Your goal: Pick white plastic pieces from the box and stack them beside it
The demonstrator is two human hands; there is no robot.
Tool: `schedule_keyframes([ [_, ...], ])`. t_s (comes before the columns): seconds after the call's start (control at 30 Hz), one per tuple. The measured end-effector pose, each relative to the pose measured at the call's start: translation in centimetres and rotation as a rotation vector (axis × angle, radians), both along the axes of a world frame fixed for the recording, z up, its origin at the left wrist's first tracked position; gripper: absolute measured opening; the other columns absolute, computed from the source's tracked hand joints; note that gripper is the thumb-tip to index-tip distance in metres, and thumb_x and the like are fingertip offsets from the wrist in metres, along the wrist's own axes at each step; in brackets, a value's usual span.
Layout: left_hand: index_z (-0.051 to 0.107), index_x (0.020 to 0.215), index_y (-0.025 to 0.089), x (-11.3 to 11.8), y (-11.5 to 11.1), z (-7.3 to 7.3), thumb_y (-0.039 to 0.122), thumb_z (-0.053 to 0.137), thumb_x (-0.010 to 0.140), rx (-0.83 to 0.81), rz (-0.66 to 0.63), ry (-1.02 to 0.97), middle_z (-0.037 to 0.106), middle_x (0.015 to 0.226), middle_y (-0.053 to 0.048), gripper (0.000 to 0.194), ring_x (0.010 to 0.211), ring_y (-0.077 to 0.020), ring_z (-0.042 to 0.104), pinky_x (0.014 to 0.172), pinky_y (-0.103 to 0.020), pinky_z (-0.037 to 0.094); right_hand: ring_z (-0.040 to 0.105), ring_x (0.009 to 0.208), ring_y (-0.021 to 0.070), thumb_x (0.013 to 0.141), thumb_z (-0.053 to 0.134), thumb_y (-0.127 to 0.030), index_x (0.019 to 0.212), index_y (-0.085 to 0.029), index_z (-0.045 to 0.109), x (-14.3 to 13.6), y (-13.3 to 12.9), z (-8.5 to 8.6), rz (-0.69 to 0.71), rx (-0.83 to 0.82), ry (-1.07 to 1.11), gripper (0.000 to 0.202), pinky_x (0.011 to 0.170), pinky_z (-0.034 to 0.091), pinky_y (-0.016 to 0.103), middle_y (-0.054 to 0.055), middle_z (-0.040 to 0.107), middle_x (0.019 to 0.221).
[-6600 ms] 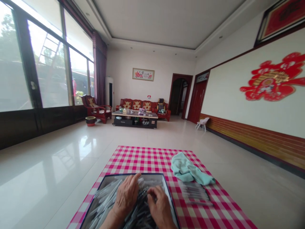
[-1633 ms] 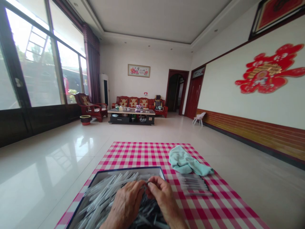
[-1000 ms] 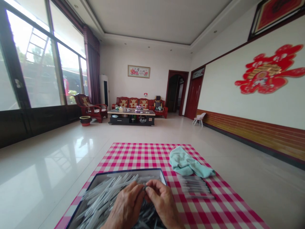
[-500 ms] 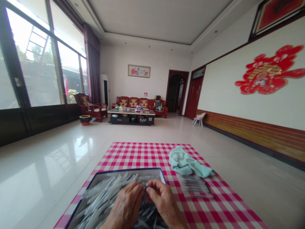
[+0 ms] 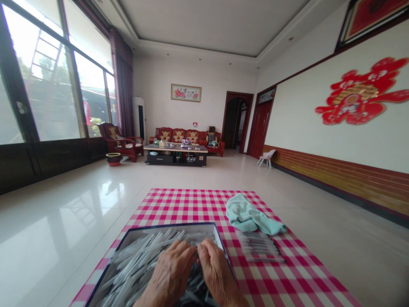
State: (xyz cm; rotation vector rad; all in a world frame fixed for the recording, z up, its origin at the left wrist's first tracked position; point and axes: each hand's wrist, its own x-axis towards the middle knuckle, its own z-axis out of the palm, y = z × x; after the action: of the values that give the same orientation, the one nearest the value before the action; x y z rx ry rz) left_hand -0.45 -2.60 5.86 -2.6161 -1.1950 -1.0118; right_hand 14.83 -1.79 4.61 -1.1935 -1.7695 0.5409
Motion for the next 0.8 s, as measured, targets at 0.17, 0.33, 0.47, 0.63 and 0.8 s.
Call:
schedule_keyframes([
  [0.17,0.059,0.087,0.021,0.0,0.0,0.1,0.019,0.036,0.097,0.012,0.007,-0.004,0.059,0.075,-0.002,0.025,0.068,-0.0180,0.056,0.062,-0.029,0.043,0.053,0.060,0.0165,0.099,0.030,-0.044,0.065,-0.022,0.047,0.2,-0.2,0.9,0.021,-0.071,0.060,0.044,0.057,0.037,0.027,0.000,0.053,0.061],
  [0.33,0.059,0.088,0.021,-0.1,0.0,0.2,0.020,0.036,0.098,0.011,0.018,-0.018,0.060,0.077,-0.002,0.025,0.070,-0.0182,0.057,0.063,-0.029,0.044,0.056,0.072,0.0156,0.094,0.045,-0.030,0.080,-0.021,0.052,1.1,-0.6,1.7,0.118,-0.046,0.108,0.018,0.065,0.042,0.024,-0.001,0.057,0.075],
  [0.47,0.059,0.085,0.020,0.0,0.0,0.2,0.020,0.036,0.098,-0.012,0.033,0.005,0.060,0.077,-0.003,0.026,0.071,-0.0184,0.057,0.063,-0.030,0.044,0.055,0.074,0.0149,0.094,0.044,-0.028,0.079,-0.021,0.051,1.0,-0.4,1.2,0.139,0.003,0.084,0.018,0.069,0.043,0.024,-0.001,0.055,0.077],
  [0.63,0.058,0.081,0.020,0.1,-0.1,0.1,0.017,0.035,0.096,-0.032,0.022,0.013,0.059,0.075,-0.003,0.027,0.070,-0.0178,0.056,0.064,-0.029,0.044,0.051,0.066,0.0141,0.097,0.037,-0.039,0.067,-0.021,0.046,0.4,0.2,0.2,0.068,0.027,0.059,0.037,0.063,0.041,0.025,-0.002,0.050,0.069],
  [0.8,0.059,0.084,0.020,0.0,-0.1,0.2,0.018,0.036,0.096,-0.017,0.023,0.010,0.060,0.076,-0.003,0.026,0.071,-0.0179,0.056,0.064,-0.029,0.044,0.050,0.062,0.0143,0.098,0.035,-0.045,0.067,-0.021,0.048,0.5,0.0,0.4,0.040,-0.061,0.086,0.042,0.058,0.038,0.025,-0.002,0.051,0.063],
])
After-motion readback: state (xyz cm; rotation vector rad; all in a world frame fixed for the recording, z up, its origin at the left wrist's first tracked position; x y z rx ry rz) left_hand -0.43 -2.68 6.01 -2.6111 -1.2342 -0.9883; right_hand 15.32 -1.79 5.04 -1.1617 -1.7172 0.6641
